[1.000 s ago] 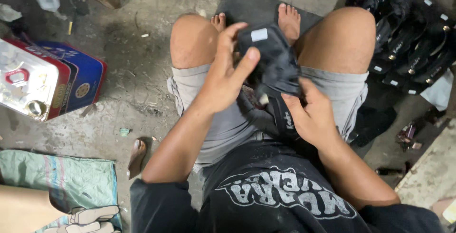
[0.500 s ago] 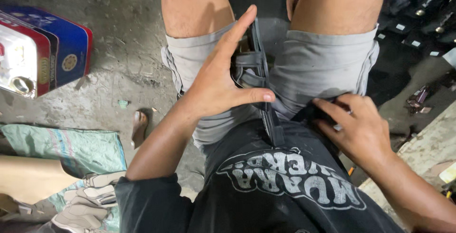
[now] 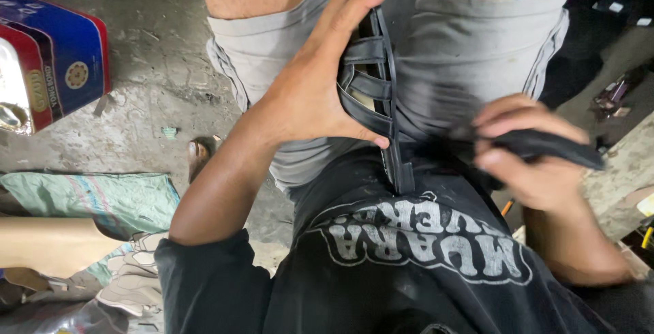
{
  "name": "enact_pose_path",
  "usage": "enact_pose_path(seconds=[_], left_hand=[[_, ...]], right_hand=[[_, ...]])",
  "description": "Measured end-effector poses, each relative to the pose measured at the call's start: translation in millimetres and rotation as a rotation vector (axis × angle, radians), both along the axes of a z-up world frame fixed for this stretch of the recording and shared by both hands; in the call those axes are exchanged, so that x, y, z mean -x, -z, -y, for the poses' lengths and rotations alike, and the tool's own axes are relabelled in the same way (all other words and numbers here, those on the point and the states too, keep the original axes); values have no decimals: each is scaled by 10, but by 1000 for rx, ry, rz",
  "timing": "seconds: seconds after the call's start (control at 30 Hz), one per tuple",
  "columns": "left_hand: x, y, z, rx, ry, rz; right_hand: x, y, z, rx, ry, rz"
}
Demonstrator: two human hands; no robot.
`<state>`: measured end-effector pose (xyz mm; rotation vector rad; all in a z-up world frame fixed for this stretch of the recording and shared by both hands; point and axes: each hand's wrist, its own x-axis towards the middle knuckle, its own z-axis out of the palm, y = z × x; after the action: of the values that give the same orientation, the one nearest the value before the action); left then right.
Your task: The person sits on the floor and repeatedly heats the sole of a black sandal over a portable gas stove, then presses and adjusts the sole with both hands. The process is repeated multiple times on the same sandal.
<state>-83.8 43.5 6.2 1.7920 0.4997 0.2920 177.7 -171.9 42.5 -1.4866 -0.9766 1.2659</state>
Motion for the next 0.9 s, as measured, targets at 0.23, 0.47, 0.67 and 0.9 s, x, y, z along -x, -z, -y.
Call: enact_pose_path(seconds=[0.23,0.47,0.67,0.9], left_hand=[[113,42,76,8,-35,7],[94,81,138,73,-105,6],[144,-79,-16,73,-36,41],[201,39,-129,49,12,28]], right_hand=[[297,101,-375,-90,-291,-98],[262,110,-524,-31,-377,14],[345,37,-793,-279,-447,-52],[330,179,-766,-184,-362,39]])
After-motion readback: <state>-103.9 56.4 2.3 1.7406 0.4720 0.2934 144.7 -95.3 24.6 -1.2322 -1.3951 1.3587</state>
